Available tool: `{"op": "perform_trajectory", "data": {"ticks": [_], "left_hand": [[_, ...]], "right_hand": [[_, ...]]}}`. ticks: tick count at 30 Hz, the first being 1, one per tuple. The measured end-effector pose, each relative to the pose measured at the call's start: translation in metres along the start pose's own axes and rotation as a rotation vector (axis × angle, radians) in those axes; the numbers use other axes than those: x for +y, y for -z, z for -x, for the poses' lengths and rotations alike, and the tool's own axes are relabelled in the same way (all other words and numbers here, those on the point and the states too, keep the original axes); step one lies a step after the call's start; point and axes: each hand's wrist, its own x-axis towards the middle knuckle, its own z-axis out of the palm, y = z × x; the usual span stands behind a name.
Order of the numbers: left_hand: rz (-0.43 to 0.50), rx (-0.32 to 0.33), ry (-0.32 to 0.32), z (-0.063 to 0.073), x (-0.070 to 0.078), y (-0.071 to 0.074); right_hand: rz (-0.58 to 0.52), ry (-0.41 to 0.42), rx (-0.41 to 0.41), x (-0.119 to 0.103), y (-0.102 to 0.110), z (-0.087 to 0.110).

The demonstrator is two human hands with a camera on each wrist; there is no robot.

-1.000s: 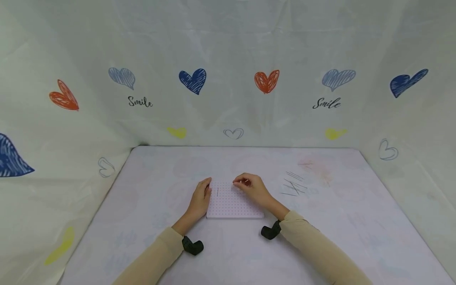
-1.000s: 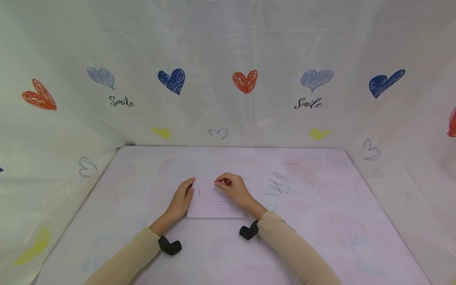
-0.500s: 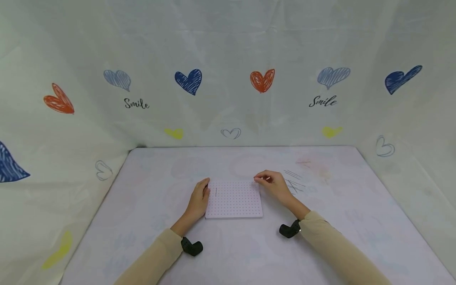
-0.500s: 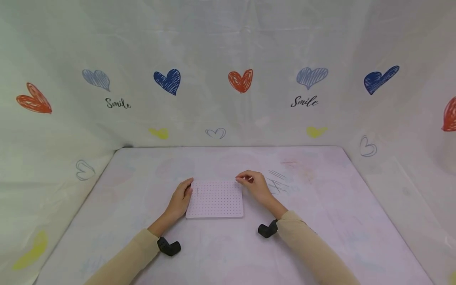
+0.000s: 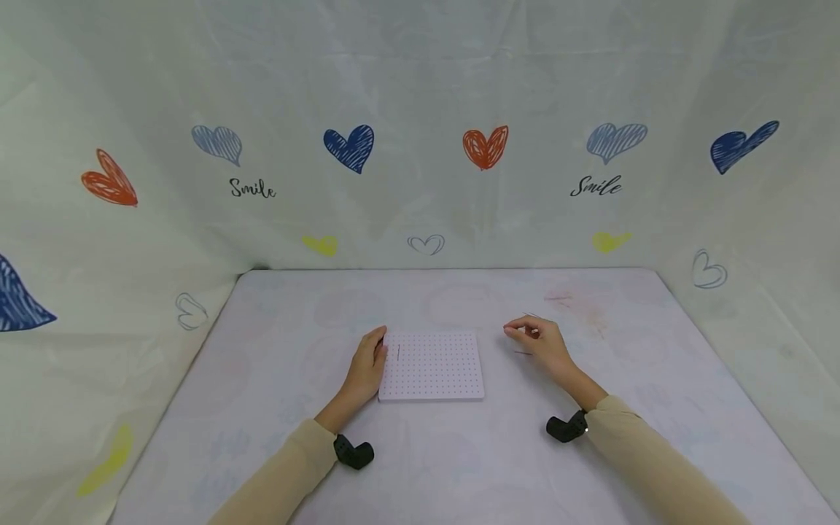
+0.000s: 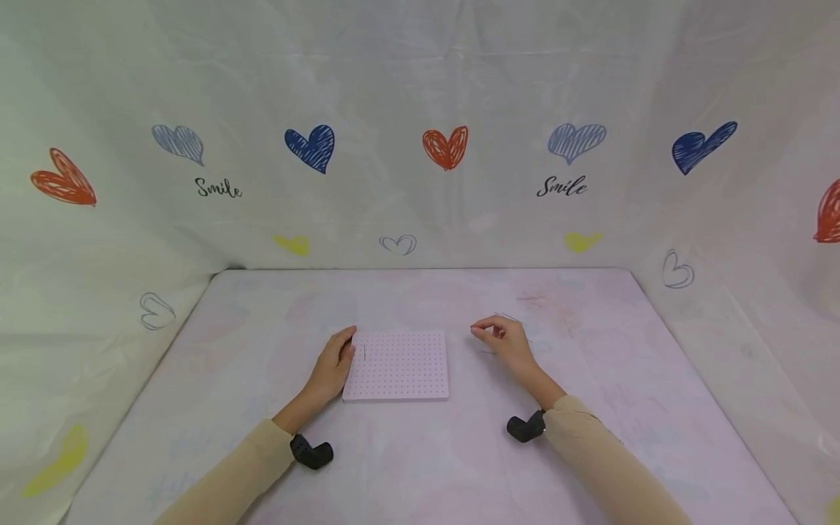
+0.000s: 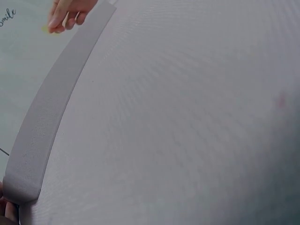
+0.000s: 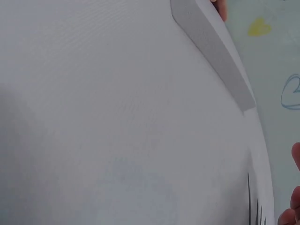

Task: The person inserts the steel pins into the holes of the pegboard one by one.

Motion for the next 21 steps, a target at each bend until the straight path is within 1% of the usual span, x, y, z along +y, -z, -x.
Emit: {"op": "perform_trajectory", "data": {"ticks": [4,9,16,18,21], "left_hand": [[0.017,-0.008,0.009,0.0,0.001,0.001],[0.007,-0.012,0.016,0.0,0.001,0.001],[0.02,-0.01,0.022,0.001,0.001,0.001],[0.031,-0.012,0.034,0.001,0.001,0.001],[0.04,-0.013,0.039,0.002,0.002,0.001]], "right_hand": [[0.01,0.001,0.033,0.009,0.008,0.006],[0.011,0.017,0.046,0.019,0.016,0.011],[0.069,-0.03,0.022,0.026,0.022,0.02],[0.086,-0.04,0.009,0.028,0.023,0.021],[0.105,-0.038,0.0,0.032,0.023,0.023]]}}
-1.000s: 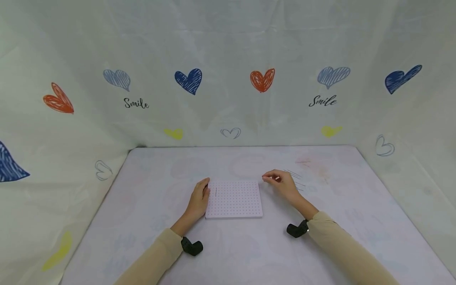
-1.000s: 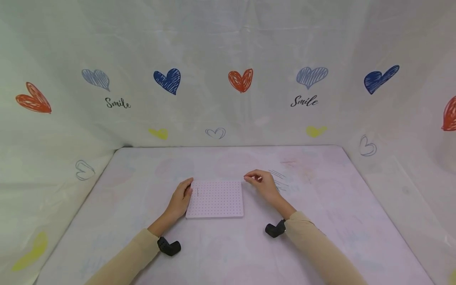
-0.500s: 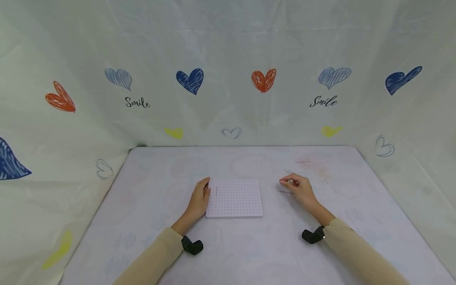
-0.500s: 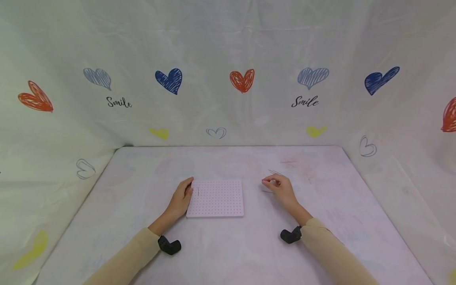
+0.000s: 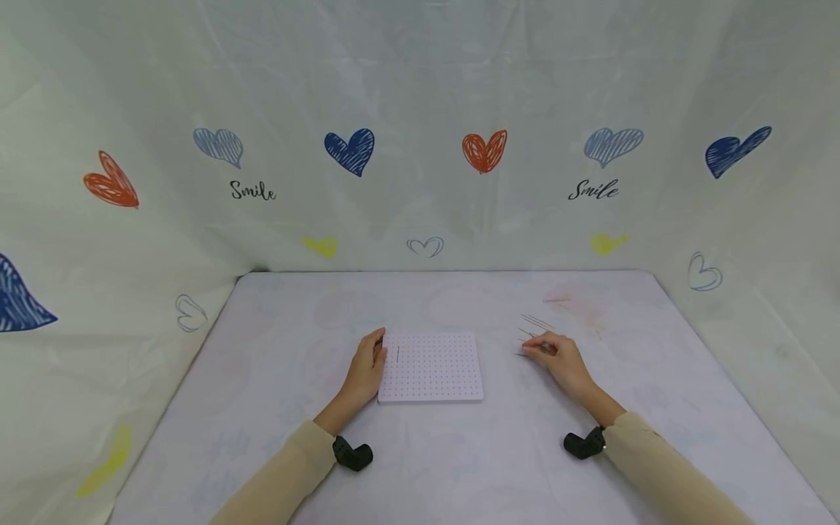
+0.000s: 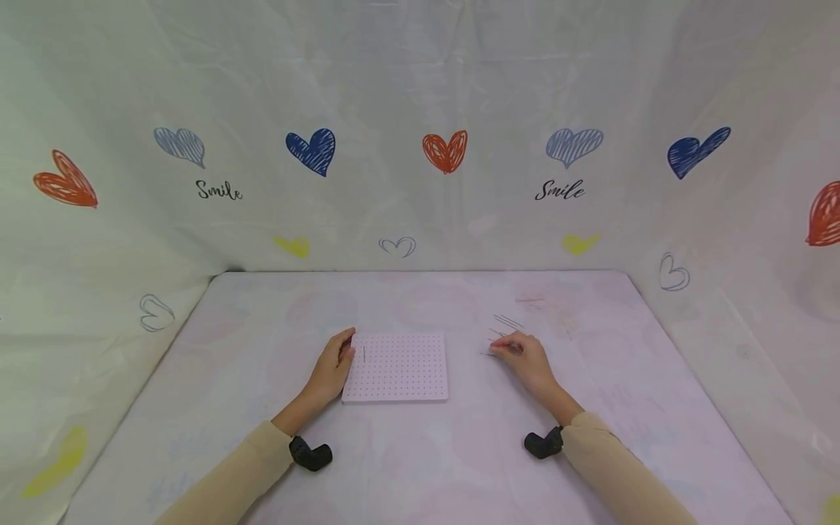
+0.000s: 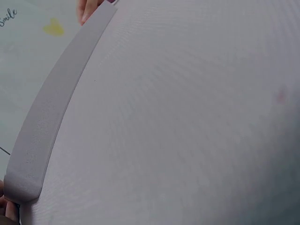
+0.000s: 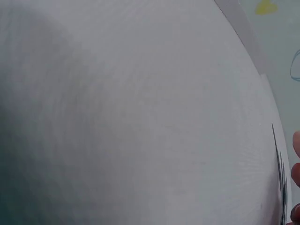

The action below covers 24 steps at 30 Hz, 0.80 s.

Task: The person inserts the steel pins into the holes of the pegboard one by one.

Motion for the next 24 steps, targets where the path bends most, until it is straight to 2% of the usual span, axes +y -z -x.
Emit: {"op": "perform_trajectory", "data": {"ticks": [14,24], "left_hand": [[0.012,0.001,0.017,-0.001,0.001,0.0],[0.022,0.002,0.01,-0.001,0.0,-0.001]], "right_hand": [[0.047,0.077,-0.013,0.009,-0.001,0.001],[0.083,0.138,0.021,0.012,-0.003,0.004]]}}
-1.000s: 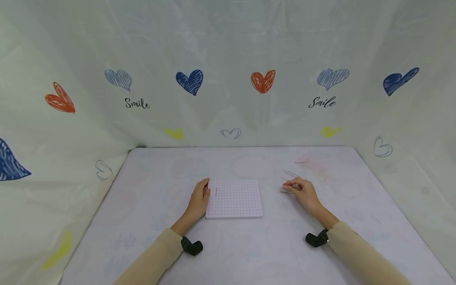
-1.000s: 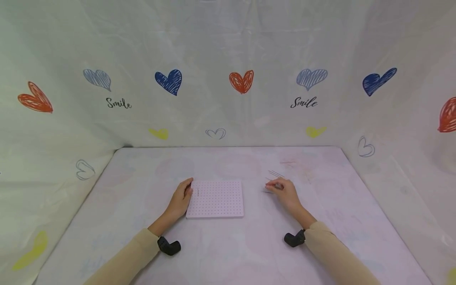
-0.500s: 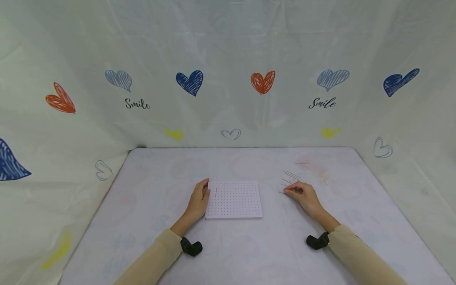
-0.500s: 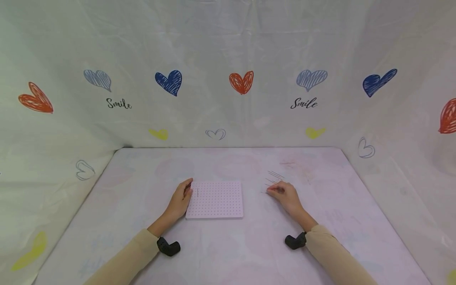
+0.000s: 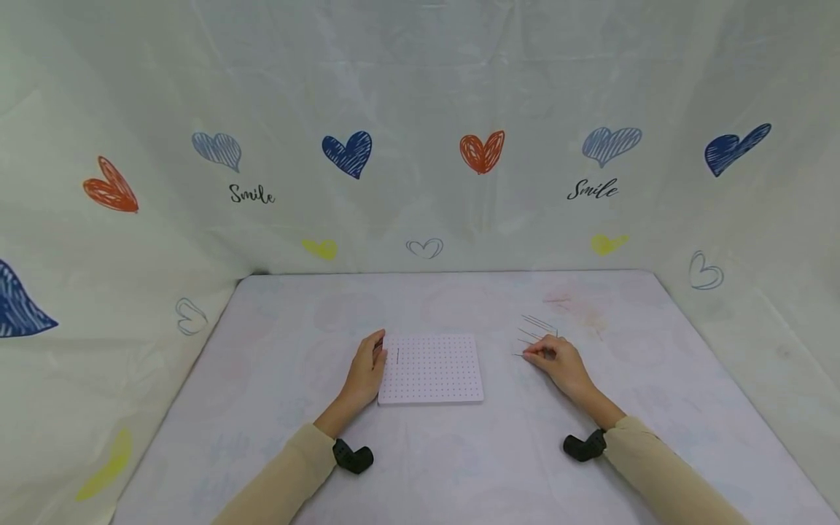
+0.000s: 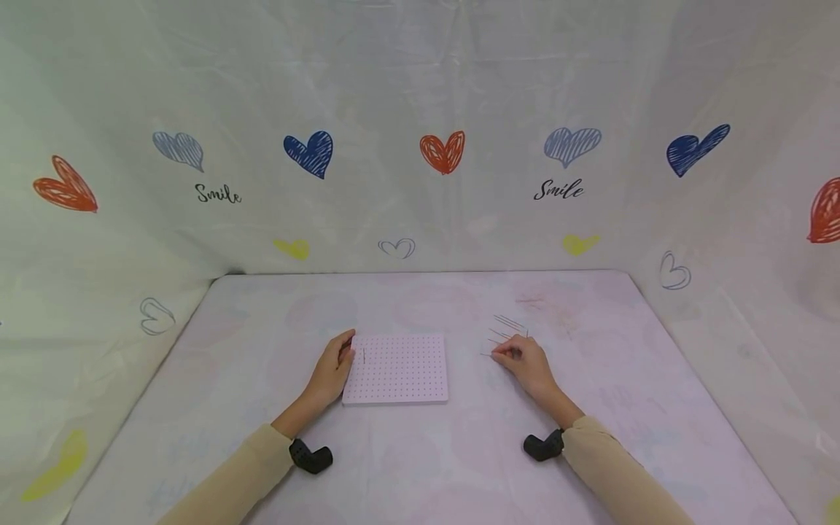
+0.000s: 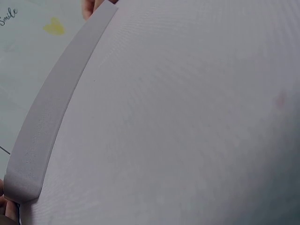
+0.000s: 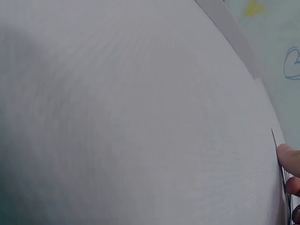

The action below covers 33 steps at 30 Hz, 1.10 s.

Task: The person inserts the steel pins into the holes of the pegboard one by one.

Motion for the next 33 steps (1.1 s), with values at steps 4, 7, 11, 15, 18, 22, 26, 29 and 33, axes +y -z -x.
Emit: {"op": "perform_trajectory", "data": {"ticks": [4,7,11,15,18,22,26,29,33], "left_hand": [[0.002,0.003,0.006,-0.0004,-0.0001,-0.0003],[-0.001,0.006,-0.002,0.0002,-0.0004,-0.0008],[-0.004,0.009,-0.018,0.0003,-0.0008,-0.0014],[-0.005,0.014,-0.026,-0.0001,-0.0015,-0.0014],[-0.012,0.016,-0.024,-0.0004,-0.0016,-0.0011],[-0.012,0.014,-0.018,-0.0006,-0.0006,-0.0007],[-0.013,0.008,-0.017,0.0,0.0012,-0.0002],[-0.005,0.005,-0.023,0.0006,0.0027,0.0005],[0.0,0.004,-0.036,0.0016,0.0031,0.0013]], "right_hand": [[0.011,0.01,0.005,-0.0016,0.0,0.001],[0.029,0.004,-0.004,-0.0013,-0.0004,0.0016],[0.044,0.003,-0.016,-0.0012,-0.0009,0.0012],[0.057,0.02,-0.019,-0.0017,-0.0018,0.0003],[0.063,0.032,-0.02,-0.002,-0.0025,-0.0003],[0.067,0.055,-0.008,-0.003,-0.003,-0.0008],[0.066,0.084,0.001,-0.0031,-0.0026,-0.0007],[0.067,0.065,-0.015,-0.0031,-0.0023,0.0],[0.058,0.018,-0.043,-0.0031,-0.0022,0.0006]]}}
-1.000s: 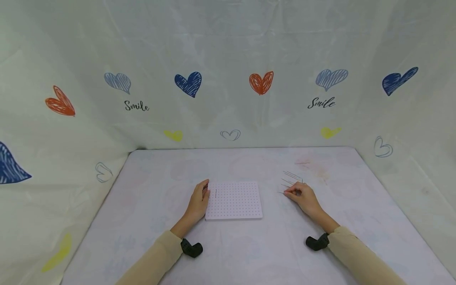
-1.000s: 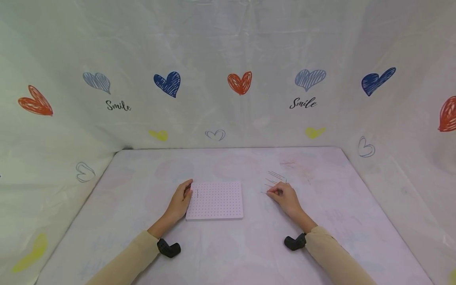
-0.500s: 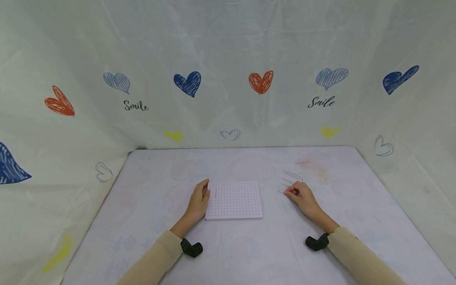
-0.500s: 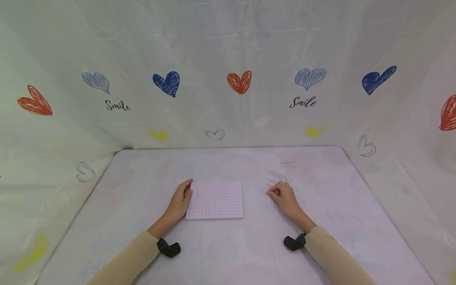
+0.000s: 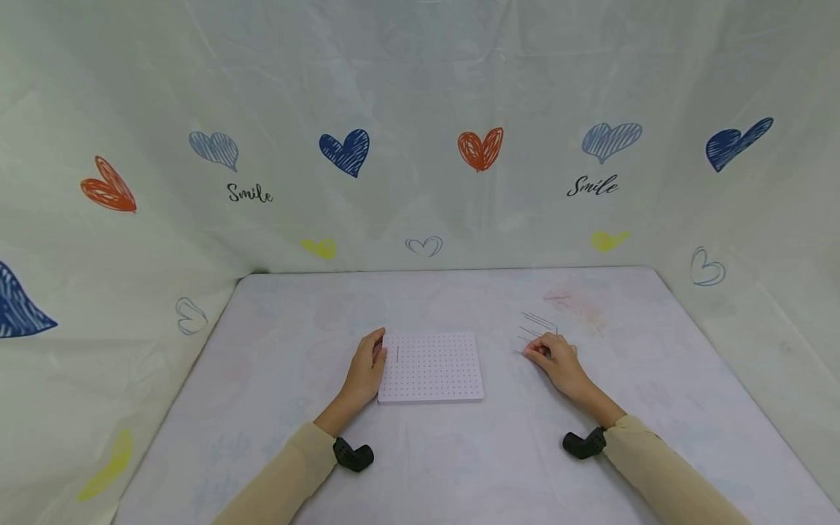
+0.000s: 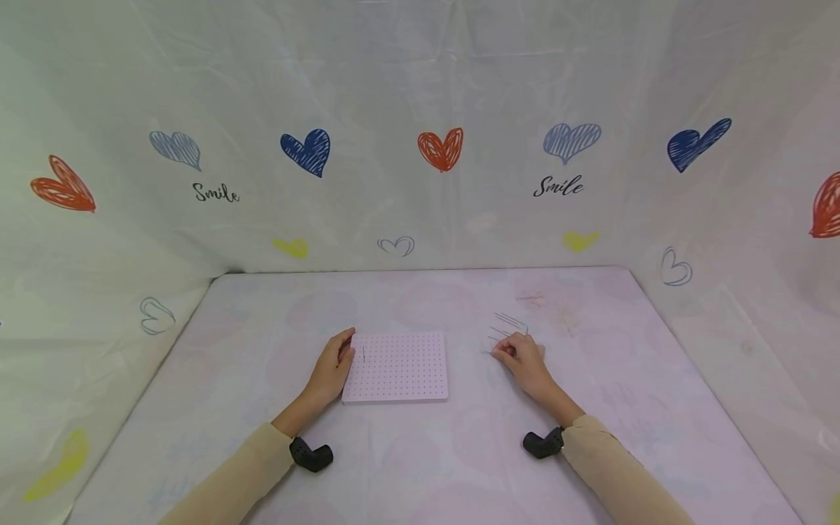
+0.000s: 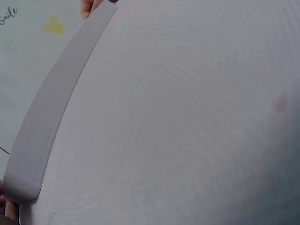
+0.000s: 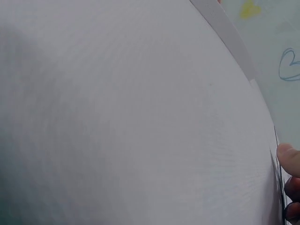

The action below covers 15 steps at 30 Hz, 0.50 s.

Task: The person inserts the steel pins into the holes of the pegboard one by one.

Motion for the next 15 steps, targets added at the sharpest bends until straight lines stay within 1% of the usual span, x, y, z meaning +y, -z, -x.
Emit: {"op": "perform_trajectory", "data": {"ticks": [8,15], "left_hand": [[-0.008,-0.003,0.006,0.0005,0.0002,0.0009],[-0.018,-0.002,0.014,0.0009,0.0013,0.0008]], "right_hand": [[-0.039,-0.009,-0.004,0.0016,0.0036,0.0002],[-0.069,-0.063,-0.045,-0.0004,0.0094,0.0021]]}}
